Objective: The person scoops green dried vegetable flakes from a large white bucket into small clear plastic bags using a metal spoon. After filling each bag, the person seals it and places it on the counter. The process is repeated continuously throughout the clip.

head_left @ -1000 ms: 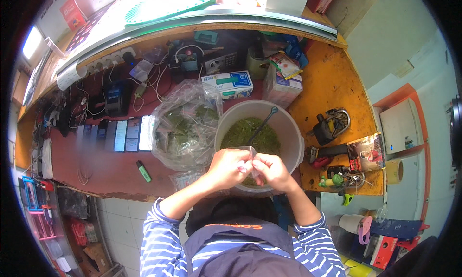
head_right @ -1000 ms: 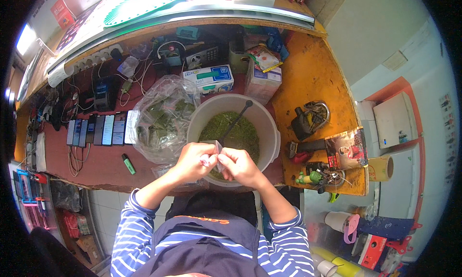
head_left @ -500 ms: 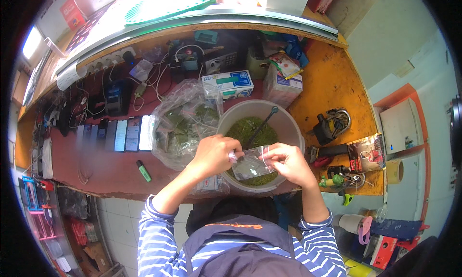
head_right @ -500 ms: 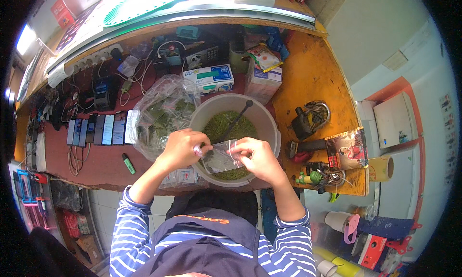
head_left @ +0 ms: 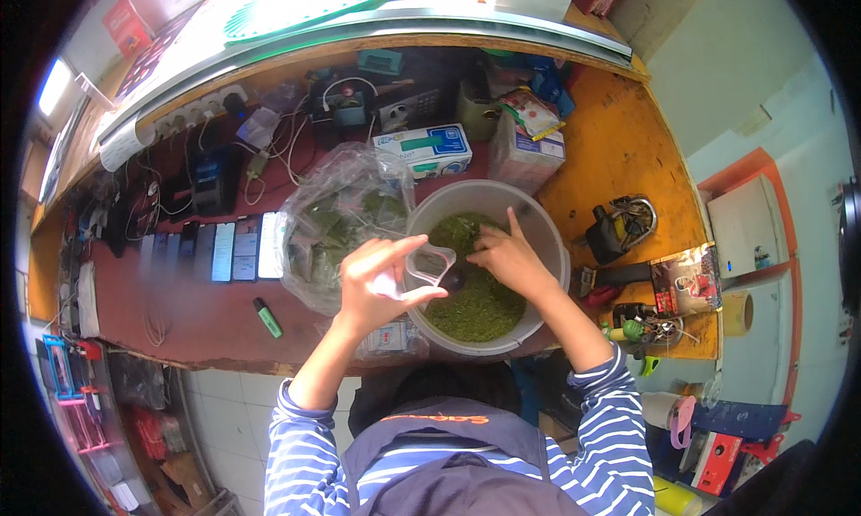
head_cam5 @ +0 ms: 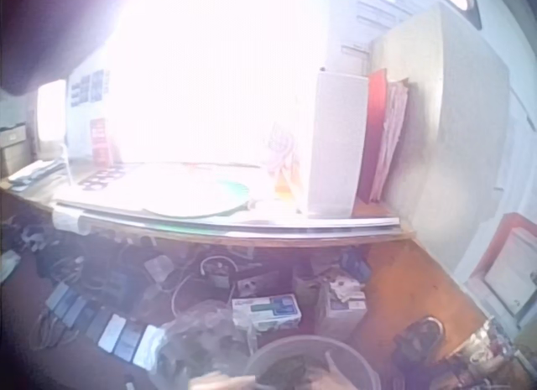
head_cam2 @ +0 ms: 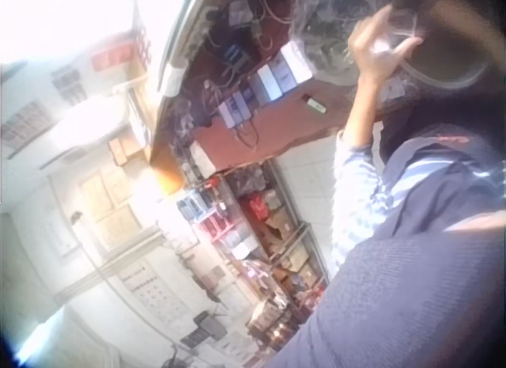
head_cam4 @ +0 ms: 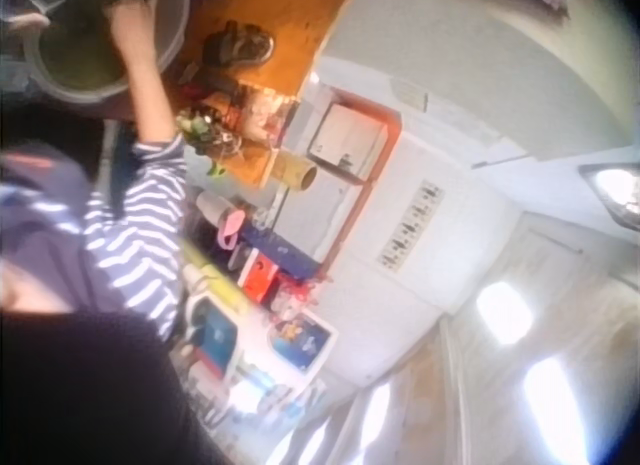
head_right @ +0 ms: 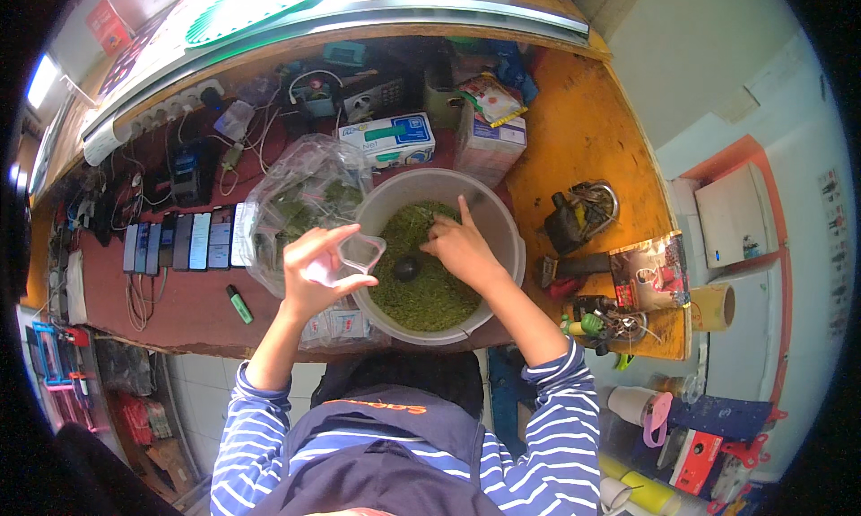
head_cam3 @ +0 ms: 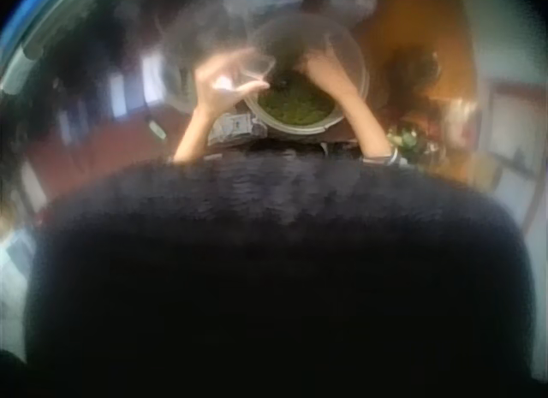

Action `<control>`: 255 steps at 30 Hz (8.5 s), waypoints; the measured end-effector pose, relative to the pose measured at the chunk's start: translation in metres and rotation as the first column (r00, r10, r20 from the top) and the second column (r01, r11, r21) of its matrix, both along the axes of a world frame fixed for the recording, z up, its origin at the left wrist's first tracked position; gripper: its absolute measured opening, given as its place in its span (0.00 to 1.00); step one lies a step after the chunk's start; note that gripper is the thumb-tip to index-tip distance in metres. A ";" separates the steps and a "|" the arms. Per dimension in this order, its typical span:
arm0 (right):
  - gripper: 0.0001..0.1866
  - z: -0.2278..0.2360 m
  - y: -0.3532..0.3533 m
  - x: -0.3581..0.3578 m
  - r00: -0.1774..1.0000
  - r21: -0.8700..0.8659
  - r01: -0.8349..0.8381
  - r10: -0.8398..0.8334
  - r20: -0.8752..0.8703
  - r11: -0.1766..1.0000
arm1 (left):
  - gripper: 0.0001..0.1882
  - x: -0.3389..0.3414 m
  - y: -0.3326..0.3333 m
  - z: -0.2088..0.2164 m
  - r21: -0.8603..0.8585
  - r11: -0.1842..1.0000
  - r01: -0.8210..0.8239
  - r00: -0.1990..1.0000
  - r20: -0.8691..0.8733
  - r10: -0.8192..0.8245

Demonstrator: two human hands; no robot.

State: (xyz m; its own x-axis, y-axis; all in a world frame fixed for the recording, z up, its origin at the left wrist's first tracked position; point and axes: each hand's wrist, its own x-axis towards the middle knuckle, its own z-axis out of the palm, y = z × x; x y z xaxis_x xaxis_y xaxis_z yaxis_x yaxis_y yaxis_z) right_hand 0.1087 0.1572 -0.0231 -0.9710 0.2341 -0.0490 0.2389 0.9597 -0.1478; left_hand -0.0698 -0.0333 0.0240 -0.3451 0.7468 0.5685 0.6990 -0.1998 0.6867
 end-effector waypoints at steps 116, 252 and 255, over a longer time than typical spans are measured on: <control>0.04 0.068 -0.087 0.025 0.692 -0.800 -0.120 -0.528 -0.492 0.589 | 0.06 0.034 -0.009 0.002 0.139 0.989 0.057 0.931 0.351 -0.103; 0.08 0.107 -0.056 0.055 0.742 -0.209 0.273 -0.344 -0.575 0.939 | 0.27 0.025 0.013 0.000 -0.243 0.969 0.035 0.997 -0.057 -0.050; 0.11 0.105 -0.062 0.054 0.762 0.095 0.259 -0.143 -0.631 0.961 | 0.27 0.034 0.020 0.006 -0.261 0.965 0.035 0.998 -0.037 -0.047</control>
State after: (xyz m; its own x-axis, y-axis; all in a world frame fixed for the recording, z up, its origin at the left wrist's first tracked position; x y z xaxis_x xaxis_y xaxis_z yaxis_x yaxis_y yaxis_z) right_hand 0.1631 0.0948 0.0814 -0.7084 0.3757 0.5975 0.3433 0.9231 -0.1733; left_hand -0.0360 -0.0132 0.0299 -0.2909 0.8839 0.3661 0.7233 -0.0472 0.6889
